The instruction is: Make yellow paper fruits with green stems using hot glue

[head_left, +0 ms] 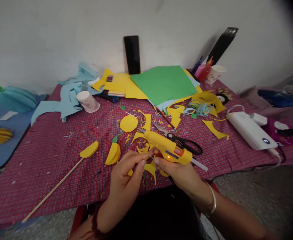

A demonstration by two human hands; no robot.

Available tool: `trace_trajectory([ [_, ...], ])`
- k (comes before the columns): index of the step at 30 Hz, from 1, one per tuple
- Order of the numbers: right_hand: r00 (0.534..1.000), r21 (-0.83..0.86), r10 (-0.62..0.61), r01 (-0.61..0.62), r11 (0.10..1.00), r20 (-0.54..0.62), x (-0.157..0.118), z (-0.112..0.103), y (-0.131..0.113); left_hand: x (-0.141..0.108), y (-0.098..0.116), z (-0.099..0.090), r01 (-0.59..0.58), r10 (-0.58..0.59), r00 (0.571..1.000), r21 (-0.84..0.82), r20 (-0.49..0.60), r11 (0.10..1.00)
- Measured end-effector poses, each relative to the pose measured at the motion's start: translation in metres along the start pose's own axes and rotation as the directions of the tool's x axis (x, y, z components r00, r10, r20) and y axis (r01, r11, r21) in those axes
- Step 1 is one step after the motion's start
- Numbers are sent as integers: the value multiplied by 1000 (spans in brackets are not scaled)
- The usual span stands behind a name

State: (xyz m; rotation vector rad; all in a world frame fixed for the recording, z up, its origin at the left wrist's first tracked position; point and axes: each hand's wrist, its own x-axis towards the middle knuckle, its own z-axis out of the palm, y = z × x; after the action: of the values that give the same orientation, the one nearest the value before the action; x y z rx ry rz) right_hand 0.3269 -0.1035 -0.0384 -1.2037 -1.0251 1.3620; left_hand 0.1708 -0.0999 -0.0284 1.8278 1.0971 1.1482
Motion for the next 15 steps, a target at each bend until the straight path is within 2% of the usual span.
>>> trace_trajectory([
  [3,1000,-29,-10,9,1000,-27,1,0,-1,-2,-5,0,-101,98,995,135,30,986],
  [5,999,-42,-8,6,999,-40,2,0,-1,-4,-8,1,-227,221,974,286,56,931],
  [7,998,-43,-20,17,999,-55,3,-1,0,-6,-10,1,-366,350,928,465,124,806],
  [9,997,-40,-43,41,998,-61,3,-1,2,-7,-11,0,-470,422,878,579,227,666],
  [11,997,-31,-57,55,998,-57,5,-2,5,-8,-11,-1,-519,442,848,625,292,583],
  [15,997,-88,-72,68,994,-42,10,0,9,-10,-8,-3,-541,476,823,680,309,494],
])
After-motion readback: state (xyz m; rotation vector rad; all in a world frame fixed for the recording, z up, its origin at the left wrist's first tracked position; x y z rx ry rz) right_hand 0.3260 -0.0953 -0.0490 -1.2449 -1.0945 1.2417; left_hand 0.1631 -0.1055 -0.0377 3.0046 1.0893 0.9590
